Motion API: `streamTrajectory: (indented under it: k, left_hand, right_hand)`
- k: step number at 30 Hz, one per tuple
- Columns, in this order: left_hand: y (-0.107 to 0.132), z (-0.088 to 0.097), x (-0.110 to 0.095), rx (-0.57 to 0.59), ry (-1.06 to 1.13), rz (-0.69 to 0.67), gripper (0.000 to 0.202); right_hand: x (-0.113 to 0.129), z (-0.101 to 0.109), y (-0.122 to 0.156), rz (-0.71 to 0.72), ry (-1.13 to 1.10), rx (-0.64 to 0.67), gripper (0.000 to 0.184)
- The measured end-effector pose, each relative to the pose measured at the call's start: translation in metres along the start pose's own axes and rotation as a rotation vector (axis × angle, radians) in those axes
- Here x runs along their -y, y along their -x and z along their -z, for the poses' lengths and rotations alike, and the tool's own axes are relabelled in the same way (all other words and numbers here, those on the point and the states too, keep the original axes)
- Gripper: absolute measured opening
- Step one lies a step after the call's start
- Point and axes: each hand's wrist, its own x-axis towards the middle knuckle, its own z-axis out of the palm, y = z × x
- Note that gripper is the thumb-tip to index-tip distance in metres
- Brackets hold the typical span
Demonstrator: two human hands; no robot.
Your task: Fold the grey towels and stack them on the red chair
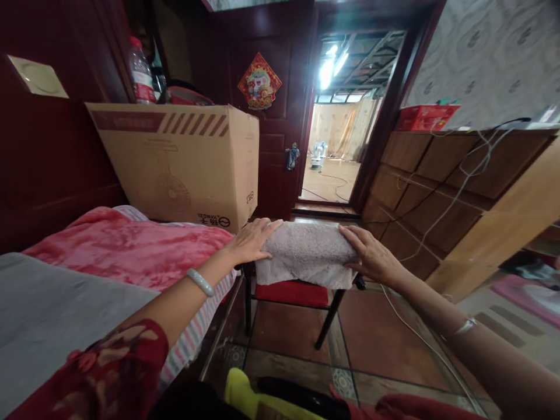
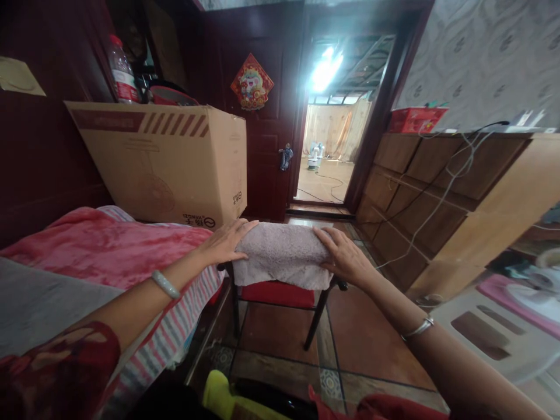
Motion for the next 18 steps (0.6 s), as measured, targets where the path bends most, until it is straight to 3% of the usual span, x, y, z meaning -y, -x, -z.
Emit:
streamTrajectory:
  k: [5,10,14,18]
  left_hand:
    - [-0.007,-0.010,0.008,0.009,0.065,0.014,0.092]
    - [0.000,-0.003,0.005,0.044,0.099,0.060,0.101]
    - [0.030,0.012,-0.001,0.069,0.104,0.142,0.106]
    - [0.075,0.025,-0.014,0.069,0.094,0.211,0.101]
  right_hand:
    - [-0.005,-0.007,-0.005,0.013,-0.055,-0.026,0.094]
    - [-0.005,-0.003,-0.001,0.031,-0.052,-0.026,0.088]
    - [0.003,0.008,-0.006,0.063,0.029,-0.021,0.083]
    - [0.037,0.023,-0.040,0.068,0.093,-0.079,0.068]
